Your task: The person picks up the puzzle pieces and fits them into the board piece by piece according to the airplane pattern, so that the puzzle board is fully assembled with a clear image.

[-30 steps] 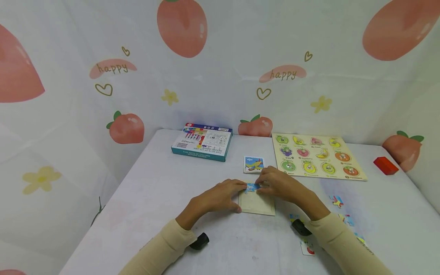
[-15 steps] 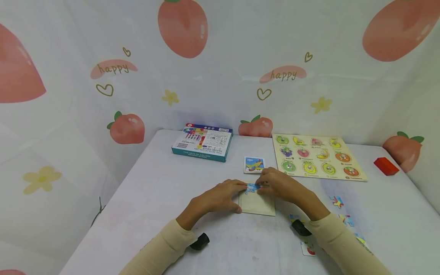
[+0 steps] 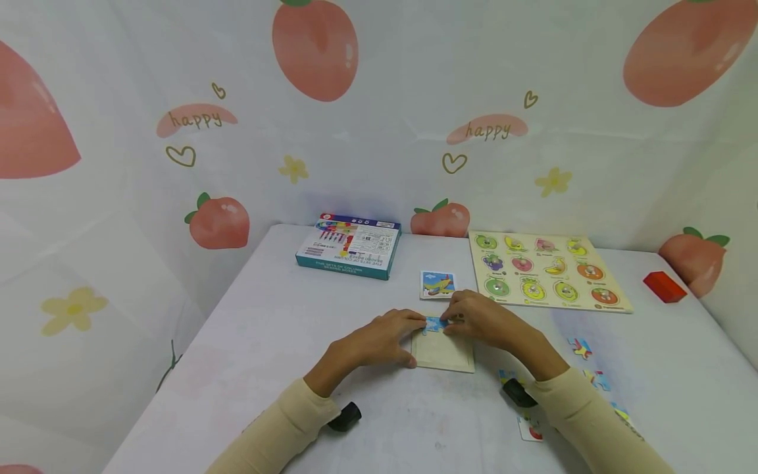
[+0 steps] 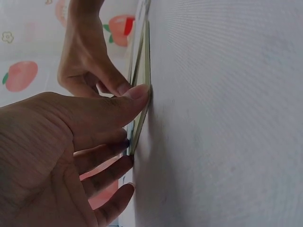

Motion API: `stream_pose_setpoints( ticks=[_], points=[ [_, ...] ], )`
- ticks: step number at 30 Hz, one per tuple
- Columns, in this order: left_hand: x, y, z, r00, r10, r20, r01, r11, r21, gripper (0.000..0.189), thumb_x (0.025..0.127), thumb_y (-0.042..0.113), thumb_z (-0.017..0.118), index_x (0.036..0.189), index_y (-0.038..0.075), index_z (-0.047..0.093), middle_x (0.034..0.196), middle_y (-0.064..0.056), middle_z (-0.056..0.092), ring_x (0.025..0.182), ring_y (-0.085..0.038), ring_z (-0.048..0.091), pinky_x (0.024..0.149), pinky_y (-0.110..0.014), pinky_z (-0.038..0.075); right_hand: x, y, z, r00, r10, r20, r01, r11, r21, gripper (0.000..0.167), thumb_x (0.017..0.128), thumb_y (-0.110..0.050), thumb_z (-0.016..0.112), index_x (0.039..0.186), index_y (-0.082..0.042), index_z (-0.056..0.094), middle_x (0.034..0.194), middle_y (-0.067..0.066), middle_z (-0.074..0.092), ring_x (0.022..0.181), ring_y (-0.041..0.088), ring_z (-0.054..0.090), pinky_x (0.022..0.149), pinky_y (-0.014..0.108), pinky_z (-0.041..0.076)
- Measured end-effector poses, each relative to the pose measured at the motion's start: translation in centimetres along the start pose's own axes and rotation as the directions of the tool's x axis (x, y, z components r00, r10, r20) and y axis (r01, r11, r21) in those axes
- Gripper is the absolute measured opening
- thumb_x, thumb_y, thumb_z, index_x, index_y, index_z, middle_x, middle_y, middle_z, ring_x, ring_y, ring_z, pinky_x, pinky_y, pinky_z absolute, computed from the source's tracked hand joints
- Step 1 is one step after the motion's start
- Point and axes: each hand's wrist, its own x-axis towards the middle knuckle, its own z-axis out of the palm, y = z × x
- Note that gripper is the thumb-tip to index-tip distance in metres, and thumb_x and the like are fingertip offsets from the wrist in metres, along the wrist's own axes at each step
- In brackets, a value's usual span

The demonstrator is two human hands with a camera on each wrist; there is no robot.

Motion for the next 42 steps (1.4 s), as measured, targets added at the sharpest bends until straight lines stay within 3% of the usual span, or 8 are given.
stream_pose_setpoints(
  ticks=[5, 11, 27, 36, 42],
  points=[
    [0.1, 0.1, 0.2, 0.999, 0.049, -0.001, -0.049, 0.999, 0.017, 0.073, 0.091, 0.024, 0.085, 0.156, 0.015, 0.054, 0.163, 0.003, 0.048, 0.15, -0.023, 0.042, 0.121, -0.049, 0.039, -0.1, 0.0, 0.0, 1.0, 0.011, 0.002, -0.011, 1.0, 0.016, 0.02, 0.094, -0.022, 0.083, 0.11, -0.01, 0.084, 0.103, -0.005, 0.072, 0.098, 0.012, 0.064, 0.091, 0.037, 0.058],
    [0.3, -0.1, 0.4, 0.99, 0.129, 0.052, -0.128, 0.992, -0.019, 0.069, 0.096, 0.013, 0.079, 0.159, 0.019, 0.051, 0.165, 0.008, 0.046, 0.153, -0.018, 0.039, 0.12, -0.051, 0.038, 0.0, 0.0, 0.1, 1.0, -0.003, -0.018, 0.003, 1.0, 0.021, 0.017, 0.092, -0.02, 0.083, 0.108, -0.011, 0.084, 0.1, -0.007, 0.071, 0.096, 0.011, 0.063, 0.088, 0.034, 0.057],
    [0.2, -0.3, 0.3, 0.986, 0.133, 0.099, -0.129, 0.991, -0.049, 0.071, 0.1, 0.015, 0.072, 0.164, 0.023, 0.043, 0.168, 0.011, 0.041, 0.155, -0.017, 0.036, 0.119, -0.048, 0.036, -0.8, 0.4, -0.2, 0.999, 0.04, -0.021, -0.039, 0.998, 0.055, 0.021, 0.094, -0.022, 0.081, 0.11, -0.009, 0.082, 0.101, -0.005, 0.071, 0.096, 0.014, 0.064, 0.089, 0.039, 0.056],
    [0.0, -0.3, 0.2, 0.987, 0.13, 0.091, -0.125, 0.99, -0.059, 0.076, 0.097, 0.019, 0.078, 0.164, 0.024, 0.043, 0.168, 0.013, 0.04, 0.156, -0.015, 0.034, 0.122, -0.046, 0.034, -5.2, 1.2, -2.2, 0.984, 0.155, -0.084, -0.151, 0.987, 0.053, 0.025, 0.095, -0.023, 0.081, 0.116, -0.009, 0.081, 0.116, 0.003, 0.074, 0.116, 0.031, 0.066, 0.101, 0.055, 0.054],
    [-0.1, -0.1, 0.2, 0.988, 0.133, 0.072, -0.129, 0.99, -0.055, 0.075, 0.096, 0.017, 0.079, 0.163, 0.022, 0.046, 0.167, 0.012, 0.043, 0.155, -0.016, 0.034, 0.12, -0.044, 0.034, -9.1, 2.6, -3.2, 0.963, 0.222, -0.154, -0.216, 0.975, 0.053, 0.023, 0.092, -0.023, 0.084, 0.112, -0.013, 0.08, 0.115, 0.0, 0.076, 0.116, 0.031, 0.067, 0.099, 0.056, 0.054]
  ],
)
